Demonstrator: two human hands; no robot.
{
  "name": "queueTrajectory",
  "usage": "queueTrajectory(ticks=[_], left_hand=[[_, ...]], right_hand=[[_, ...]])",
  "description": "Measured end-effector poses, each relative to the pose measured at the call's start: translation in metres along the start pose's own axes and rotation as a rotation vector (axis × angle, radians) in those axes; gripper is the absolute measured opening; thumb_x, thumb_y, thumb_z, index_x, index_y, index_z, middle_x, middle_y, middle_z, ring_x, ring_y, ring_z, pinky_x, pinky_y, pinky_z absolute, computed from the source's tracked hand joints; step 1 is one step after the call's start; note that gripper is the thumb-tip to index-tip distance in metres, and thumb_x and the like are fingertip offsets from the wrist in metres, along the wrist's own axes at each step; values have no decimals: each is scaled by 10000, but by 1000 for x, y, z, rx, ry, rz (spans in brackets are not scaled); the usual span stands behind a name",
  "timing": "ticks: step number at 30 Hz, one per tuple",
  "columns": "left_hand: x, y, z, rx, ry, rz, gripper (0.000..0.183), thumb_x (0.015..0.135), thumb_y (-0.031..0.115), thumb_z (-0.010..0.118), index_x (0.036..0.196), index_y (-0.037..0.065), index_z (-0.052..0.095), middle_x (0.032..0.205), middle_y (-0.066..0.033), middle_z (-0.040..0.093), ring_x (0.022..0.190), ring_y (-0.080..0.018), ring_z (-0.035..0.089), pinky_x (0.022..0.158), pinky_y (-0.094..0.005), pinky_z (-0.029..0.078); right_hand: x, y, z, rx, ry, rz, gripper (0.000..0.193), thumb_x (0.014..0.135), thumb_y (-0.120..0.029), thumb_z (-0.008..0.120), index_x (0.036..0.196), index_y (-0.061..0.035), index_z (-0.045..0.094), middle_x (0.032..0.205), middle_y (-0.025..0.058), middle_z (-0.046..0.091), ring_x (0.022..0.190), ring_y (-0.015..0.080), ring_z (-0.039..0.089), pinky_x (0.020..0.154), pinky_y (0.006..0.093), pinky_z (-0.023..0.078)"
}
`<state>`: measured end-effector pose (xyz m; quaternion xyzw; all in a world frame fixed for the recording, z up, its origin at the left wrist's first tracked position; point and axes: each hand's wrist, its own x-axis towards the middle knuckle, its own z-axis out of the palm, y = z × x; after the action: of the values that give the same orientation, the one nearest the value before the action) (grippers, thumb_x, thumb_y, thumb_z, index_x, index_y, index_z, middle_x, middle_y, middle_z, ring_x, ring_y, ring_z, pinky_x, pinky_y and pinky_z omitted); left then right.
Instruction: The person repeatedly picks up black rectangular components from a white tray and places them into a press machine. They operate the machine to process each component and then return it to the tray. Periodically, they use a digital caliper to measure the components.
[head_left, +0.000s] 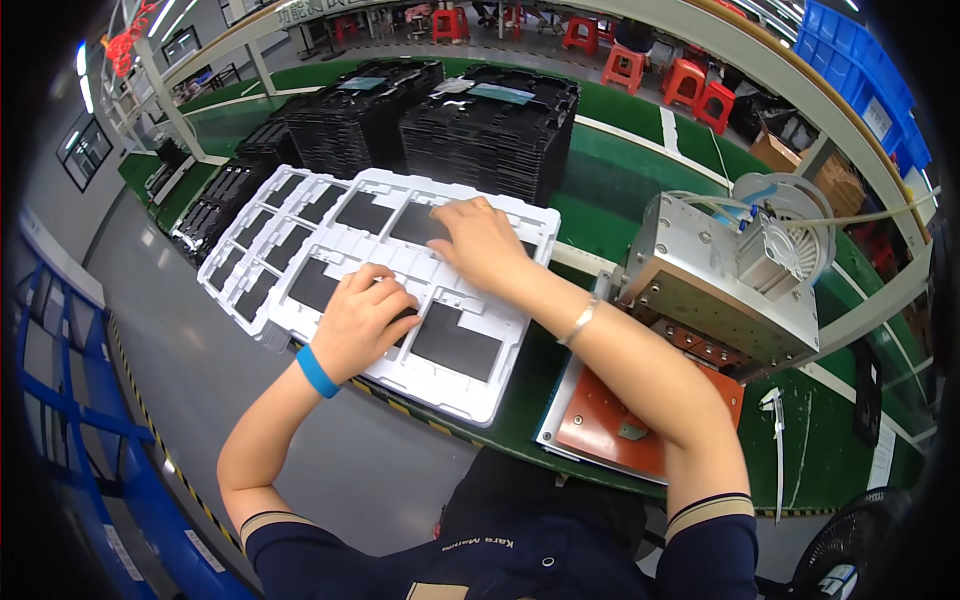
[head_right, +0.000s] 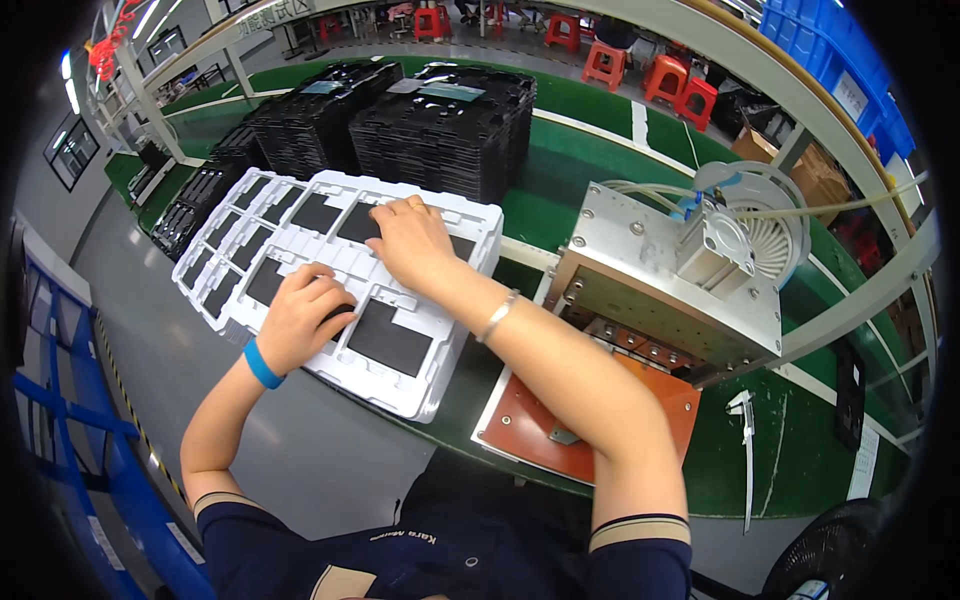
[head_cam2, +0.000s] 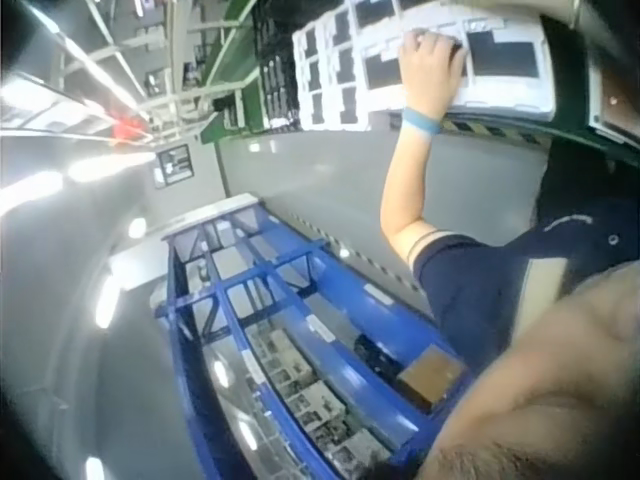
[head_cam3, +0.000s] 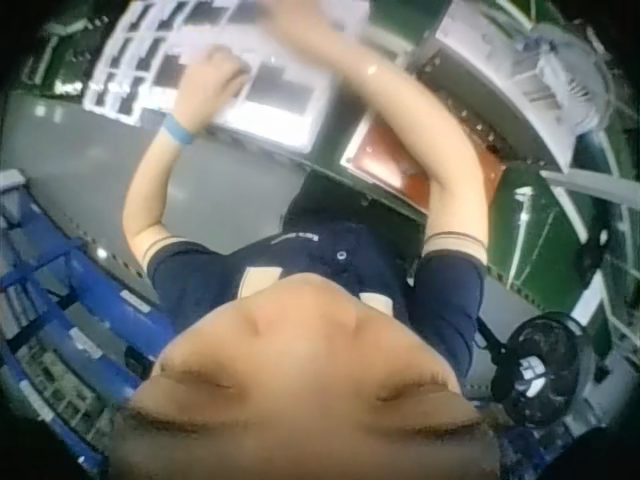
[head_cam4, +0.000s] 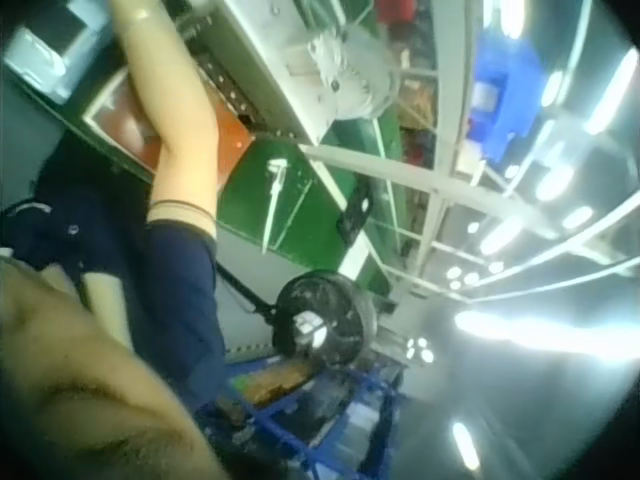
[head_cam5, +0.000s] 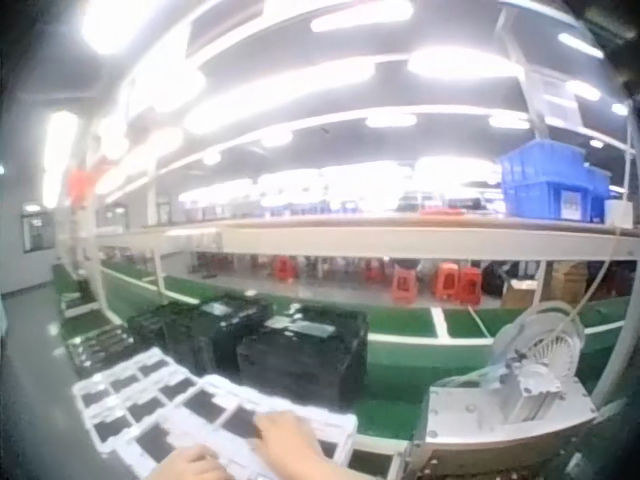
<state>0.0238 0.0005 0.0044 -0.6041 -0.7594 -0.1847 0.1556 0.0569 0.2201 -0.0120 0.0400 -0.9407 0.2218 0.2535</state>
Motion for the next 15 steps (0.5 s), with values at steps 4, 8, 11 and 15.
queueTrajectory(ticks=[4,8,11,15], left_hand=[[-4,-10,7,-58,0,-45,91,839,148,686,870,66,662,884,-58,622,977,-285,537,885,-397,407],[0,-10,6,-2,22,-20,119,846,176,686,817,64,657,866,-63,604,960,-276,531,894,-428,401],[-1,-9,4,103,92,48,189,852,222,682,744,74,636,827,-52,591,932,-266,531,920,-444,398],[0,-9,4,247,147,141,279,851,283,679,665,95,589,730,-25,565,866,-253,537,949,-444,400]], right_hand=[[23,-14,43,-112,-68,231,382,792,-251,781,1086,-80,609,1086,177,608,1124,363,542,962,464,433],[47,-13,40,-72,-131,437,427,703,-155,843,1047,-104,596,1112,178,605,1112,370,569,933,458,468],[50,-15,33,186,-91,492,441,679,-59,833,1036,-103,579,1110,182,605,1080,363,600,902,423,496],[36,-12,3,373,83,266,372,659,18,804,947,-21,573,960,173,643,936,323,661,823,403,522]])
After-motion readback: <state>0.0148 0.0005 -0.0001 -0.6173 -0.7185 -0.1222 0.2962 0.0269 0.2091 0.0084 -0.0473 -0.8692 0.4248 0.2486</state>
